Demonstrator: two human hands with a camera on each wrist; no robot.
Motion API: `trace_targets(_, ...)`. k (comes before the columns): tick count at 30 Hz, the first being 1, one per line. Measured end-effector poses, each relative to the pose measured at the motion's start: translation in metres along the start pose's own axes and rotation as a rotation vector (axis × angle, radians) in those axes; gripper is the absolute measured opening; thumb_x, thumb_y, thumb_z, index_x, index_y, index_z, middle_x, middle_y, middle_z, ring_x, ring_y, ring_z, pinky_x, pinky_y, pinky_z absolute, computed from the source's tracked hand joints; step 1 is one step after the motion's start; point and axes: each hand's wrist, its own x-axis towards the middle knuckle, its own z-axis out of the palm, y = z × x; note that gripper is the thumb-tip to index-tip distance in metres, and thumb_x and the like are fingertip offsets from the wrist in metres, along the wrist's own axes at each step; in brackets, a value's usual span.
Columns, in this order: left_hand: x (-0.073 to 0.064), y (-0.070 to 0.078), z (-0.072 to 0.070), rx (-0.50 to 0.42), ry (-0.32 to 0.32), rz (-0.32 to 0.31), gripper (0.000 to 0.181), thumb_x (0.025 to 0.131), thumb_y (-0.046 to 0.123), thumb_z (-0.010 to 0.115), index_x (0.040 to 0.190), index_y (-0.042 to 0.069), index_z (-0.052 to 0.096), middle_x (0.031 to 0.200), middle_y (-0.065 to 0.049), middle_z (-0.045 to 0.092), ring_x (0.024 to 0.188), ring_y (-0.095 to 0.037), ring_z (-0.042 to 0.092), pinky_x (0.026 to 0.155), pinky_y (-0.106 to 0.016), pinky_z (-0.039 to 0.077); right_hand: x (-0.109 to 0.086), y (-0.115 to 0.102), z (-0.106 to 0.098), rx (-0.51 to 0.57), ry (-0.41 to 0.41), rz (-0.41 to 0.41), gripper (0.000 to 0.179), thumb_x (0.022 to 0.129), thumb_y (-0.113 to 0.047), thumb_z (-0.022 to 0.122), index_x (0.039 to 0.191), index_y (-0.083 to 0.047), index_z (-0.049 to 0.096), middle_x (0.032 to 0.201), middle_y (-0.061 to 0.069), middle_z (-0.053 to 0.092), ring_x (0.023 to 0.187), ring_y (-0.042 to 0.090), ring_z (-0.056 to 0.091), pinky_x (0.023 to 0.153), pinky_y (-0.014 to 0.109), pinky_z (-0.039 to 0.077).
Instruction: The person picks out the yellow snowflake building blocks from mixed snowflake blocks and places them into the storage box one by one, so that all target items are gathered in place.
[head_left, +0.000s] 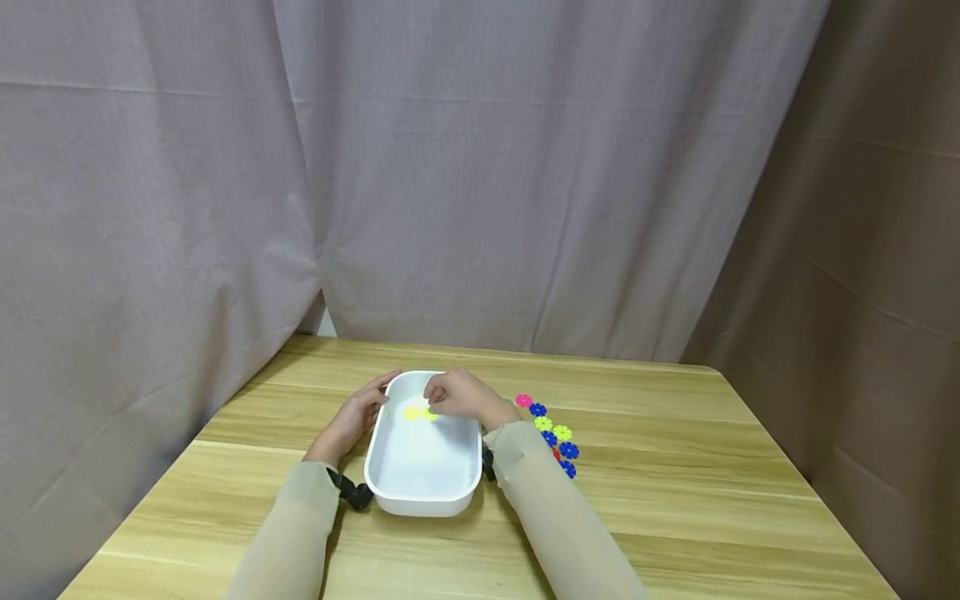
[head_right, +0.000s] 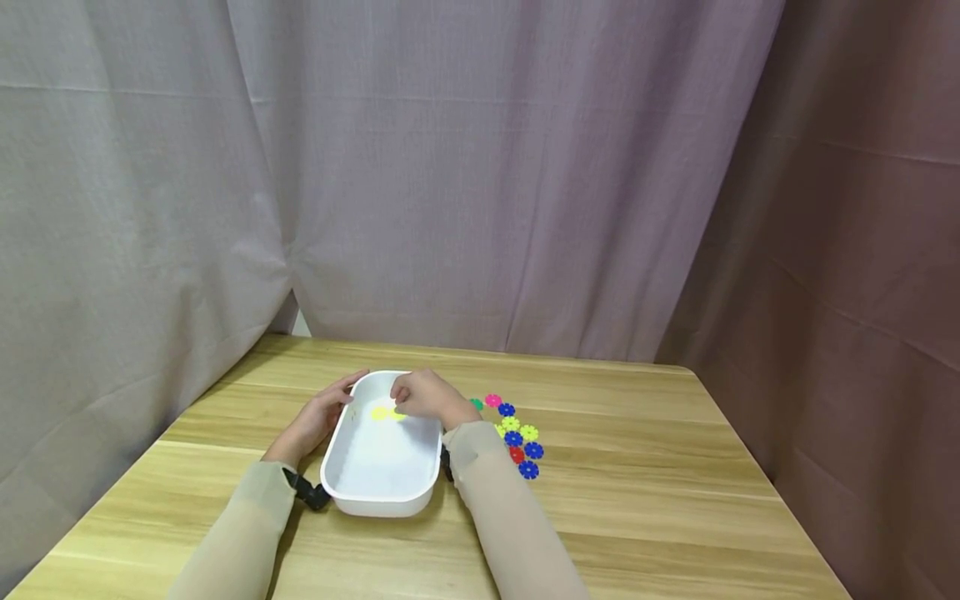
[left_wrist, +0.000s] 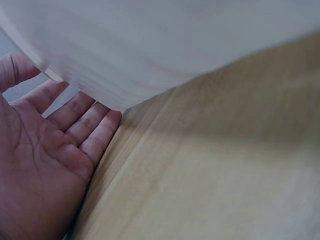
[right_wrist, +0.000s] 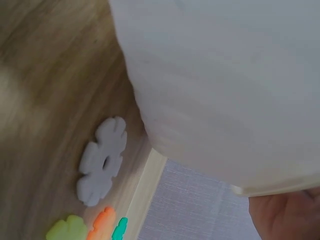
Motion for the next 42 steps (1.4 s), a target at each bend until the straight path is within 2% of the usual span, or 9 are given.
trace_targets(6, 0.001, 0.0, 0.001, -0.006, 0.002, 0.009, 0.068, 0.092, 0.007, 0.039, 0.159, 0.01, 0.03, 0.161, -0.016, 0.03, 0.142, -0.035, 0.037, 0.114, -0.044, 0.036, -0.001, 0.0, 0.0, 0.013, 0.02, -0.006, 0.02, 0.091, -0.013, 0.073, 0.11, -0.006, 0.073, 0.094, -0.004, 0.072, 0.091, 0.009, 0.067, 0.082, 0.026, 0.055)
trace_targets(19, 0.0, 0.002, 0.0, 0.009, 0.007, -0.005, 0.068, 0.092, 0.007, 0.039, 0.159, 0.013, 0.031, 0.162, -0.013, 0.03, 0.141, -0.032, 0.038, 0.109, -0.035, 0.042, -0.003, 0.003, -0.002, 0.103, 0.042, -0.039, 0.024, 0.093, -0.024, 0.072, 0.111, -0.008, 0.073, 0.096, -0.005, 0.073, 0.09, 0.007, 0.067, 0.083, 0.027, 0.055)
trace_targets(24, 0.0, 0.003, 0.0, 0.008, 0.008, -0.01, 0.068, 0.092, 0.009, 0.039, 0.159, 0.013, 0.03, 0.162, -0.012, 0.03, 0.142, -0.031, 0.037, 0.112, -0.039, 0.039, -0.004, 0.005, -0.002, 0.147, 0.075, -0.053, 0.023, 0.094, -0.026, 0.071, 0.11, -0.01, 0.074, 0.095, -0.008, 0.073, 0.09, 0.006, 0.067, 0.084, 0.028, 0.055)
trace_targets(30, -0.002, -0.001, -0.001, 0.004, 0.012, -0.019, 0.068, 0.093, 0.009, 0.039, 0.16, 0.012, 0.028, 0.163, -0.01, 0.028, 0.143, -0.03, 0.036, 0.114, -0.041, 0.036, -0.01, 0.002, -0.001, 0.201, 0.139, -0.039, 0.027, 0.095, -0.029, 0.069, 0.112, -0.008, 0.073, 0.096, -0.007, 0.072, 0.092, 0.009, 0.067, 0.088, 0.032, 0.055)
trace_targets(37, -0.002, 0.0, -0.001, 0.014, 0.012, -0.013, 0.067, 0.093, 0.011, 0.04, 0.159, 0.014, 0.03, 0.163, -0.007, 0.027, 0.144, -0.028, 0.035, 0.11, -0.033, 0.039, -0.019, -0.003, -0.008, 0.217, 0.157, -0.024, 0.026, 0.096, -0.03, 0.068, 0.111, -0.01, 0.073, 0.098, -0.007, 0.072, 0.094, 0.01, 0.067, 0.089, 0.032, 0.054)
trace_targets(42, -0.001, 0.002, -0.002, 0.009, 0.006, 0.011, 0.067, 0.093, 0.009, 0.039, 0.159, 0.011, 0.029, 0.163, -0.01, 0.028, 0.143, -0.031, 0.036, 0.109, -0.033, 0.041, -0.026, -0.007, -0.016, 0.225, 0.172, -0.026, 0.024, 0.098, -0.029, 0.066, 0.112, -0.01, 0.072, 0.099, -0.007, 0.071, 0.095, 0.009, 0.066, 0.089, 0.031, 0.054)
